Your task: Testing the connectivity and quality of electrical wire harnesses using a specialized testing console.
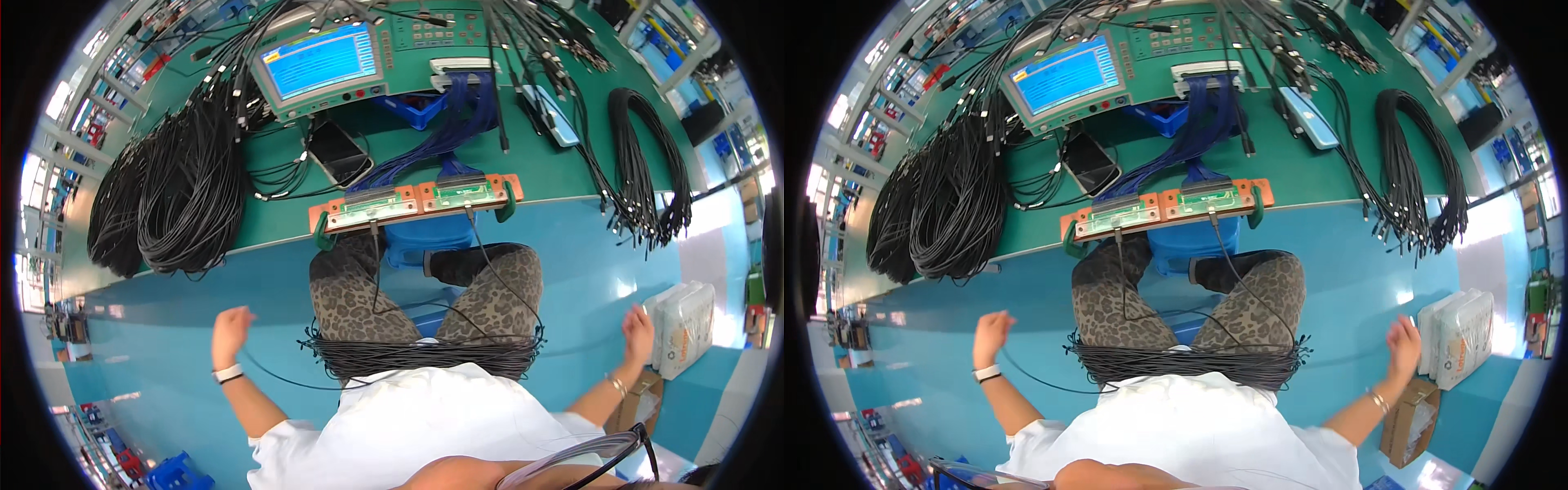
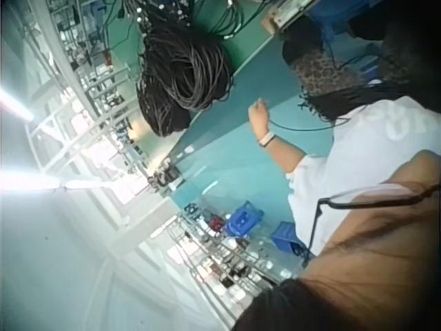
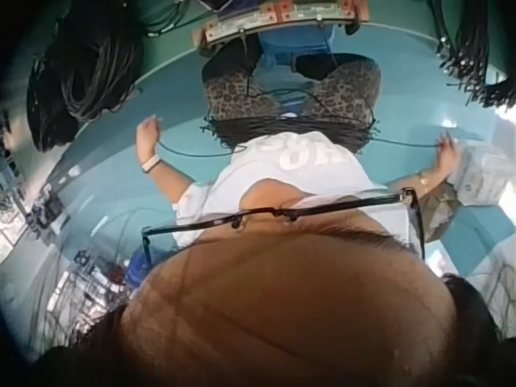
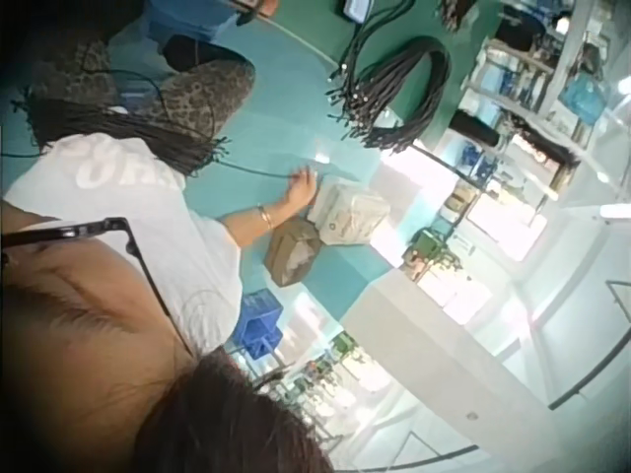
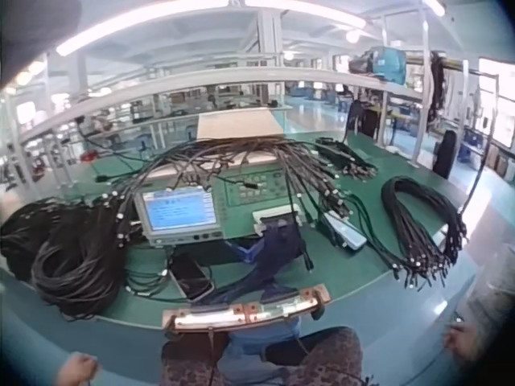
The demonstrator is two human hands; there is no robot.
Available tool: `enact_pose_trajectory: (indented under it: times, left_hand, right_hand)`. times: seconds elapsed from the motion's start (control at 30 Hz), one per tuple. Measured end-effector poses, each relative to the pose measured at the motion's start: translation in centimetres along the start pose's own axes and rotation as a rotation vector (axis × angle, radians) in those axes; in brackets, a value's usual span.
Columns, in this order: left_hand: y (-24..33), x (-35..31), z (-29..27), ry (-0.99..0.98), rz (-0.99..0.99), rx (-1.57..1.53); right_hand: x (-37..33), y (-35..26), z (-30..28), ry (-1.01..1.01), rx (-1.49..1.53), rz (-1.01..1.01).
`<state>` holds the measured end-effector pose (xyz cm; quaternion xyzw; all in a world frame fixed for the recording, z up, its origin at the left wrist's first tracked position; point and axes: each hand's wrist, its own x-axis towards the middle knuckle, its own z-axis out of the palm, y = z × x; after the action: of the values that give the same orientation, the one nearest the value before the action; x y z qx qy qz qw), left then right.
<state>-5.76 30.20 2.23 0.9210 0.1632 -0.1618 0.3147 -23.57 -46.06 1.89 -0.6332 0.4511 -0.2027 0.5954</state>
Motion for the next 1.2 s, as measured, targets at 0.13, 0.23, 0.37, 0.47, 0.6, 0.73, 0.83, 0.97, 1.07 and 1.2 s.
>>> enact_pose_trajectory:
  times: [0.13,0.23,0.37,0.47,0.6,0.73,0.83,0.97,1.07,1.2]
  left_hand:
    - [-11.3,-2.0,-0.2,0.104,-0.504,0.375]
    - [-10.4,-2.1,2.1,0.432,-0.702,0.599]
    - [-1.7,1.8,-0.8,0.768,-0.014,-0.659]
    - [4.2,4.2,-4.4,0.698,-0.002,-0.779]
    - [8.2,5.0,-5.7,0.758,-0.058,-0.606]
    - [8.3,3.2,-4.8,0.68,-0.013,-0.816]
    - [7.9,1.6,-3.5,0.553,0.07,-1.083]
    - [10.5,-0.8,-0.3,0.632,0.036,-1.231]
    - [14.3,-4.3,2.7,0.484,0.325,-1.376]
    - [17.6,-10.9,8.8,-0.263,0.595,-1.388]
  right_hand:
    - [2.1,4.3,-7.5,-0.126,-0.639,0.073]
    - [3.2,4.0,-6.2,-0.145,-0.723,0.131]
    - [0.5,-1.5,-2.0,-0.06,-0.864,0.206]
    - [-0.5,-5.6,2.1,-0.115,-0.87,-0.076]
    - [-2.3,-6.9,5.5,-0.209,-0.703,-0.248]
    - [-5.0,-6.2,7.4,-0.323,-0.687,-0.22]
    - [-7.1,-6.1,10.1,-0.421,-0.542,-0.246]
    - [-11.8,-5.6,17.6,-1.118,-0.019,-0.205]
    - [-16.7,-5.4,24.7,-1.594,0.043,0.018]
    - [-22.9,-6.6,32.1,-1.968,0.45,0.019]
